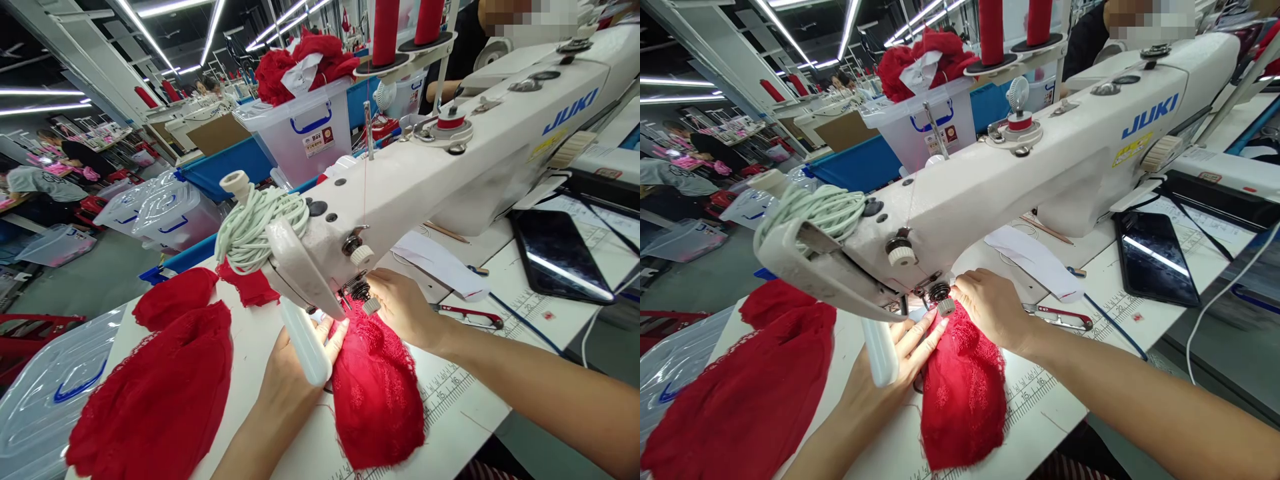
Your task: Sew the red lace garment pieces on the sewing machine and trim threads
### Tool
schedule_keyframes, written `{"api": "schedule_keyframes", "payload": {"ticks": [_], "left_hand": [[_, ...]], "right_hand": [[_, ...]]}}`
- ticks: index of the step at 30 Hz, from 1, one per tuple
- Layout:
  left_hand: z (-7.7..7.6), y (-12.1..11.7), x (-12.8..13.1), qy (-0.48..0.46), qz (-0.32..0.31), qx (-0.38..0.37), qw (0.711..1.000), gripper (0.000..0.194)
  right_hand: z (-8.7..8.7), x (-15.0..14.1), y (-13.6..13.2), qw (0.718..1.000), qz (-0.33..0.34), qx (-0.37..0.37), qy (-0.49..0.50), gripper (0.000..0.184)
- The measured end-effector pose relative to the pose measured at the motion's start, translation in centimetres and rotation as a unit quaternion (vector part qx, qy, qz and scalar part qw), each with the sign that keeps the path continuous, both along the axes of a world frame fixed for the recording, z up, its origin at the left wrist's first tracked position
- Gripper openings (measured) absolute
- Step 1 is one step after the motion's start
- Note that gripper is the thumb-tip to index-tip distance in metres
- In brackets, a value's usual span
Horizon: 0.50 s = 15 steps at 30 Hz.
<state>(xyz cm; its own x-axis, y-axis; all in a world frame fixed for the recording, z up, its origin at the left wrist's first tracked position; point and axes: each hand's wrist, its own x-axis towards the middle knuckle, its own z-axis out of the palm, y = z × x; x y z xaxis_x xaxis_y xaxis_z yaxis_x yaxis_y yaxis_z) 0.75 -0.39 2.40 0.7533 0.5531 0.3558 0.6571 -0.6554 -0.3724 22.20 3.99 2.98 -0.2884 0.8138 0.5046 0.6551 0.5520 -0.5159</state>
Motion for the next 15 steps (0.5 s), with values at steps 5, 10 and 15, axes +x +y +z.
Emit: {"api": "schedule_keyframes", "payload": {"ticks": [5,10,15], "left_hand": [[0.1,0.0,0.0,-0.009,-0.013,0.008,1.000,0.036],[1.5,-0.4,0.4,-0.027,-0.027,-0.008,0.999,0.038],[2.1,-1.4,1.3,-0.002,-0.008,0.012,1.000,0.036]], "right_hand": [[-0.1,0.0,-0.1,0.999,0.011,-0.036,-0.035,0.014],[0.2,-0.4,-0.7,0.987,-0.051,-0.110,-0.106,0.033],[1.4,-0.5,-1.3,0.967,-0.040,-0.180,-0.173,0.014]]}}
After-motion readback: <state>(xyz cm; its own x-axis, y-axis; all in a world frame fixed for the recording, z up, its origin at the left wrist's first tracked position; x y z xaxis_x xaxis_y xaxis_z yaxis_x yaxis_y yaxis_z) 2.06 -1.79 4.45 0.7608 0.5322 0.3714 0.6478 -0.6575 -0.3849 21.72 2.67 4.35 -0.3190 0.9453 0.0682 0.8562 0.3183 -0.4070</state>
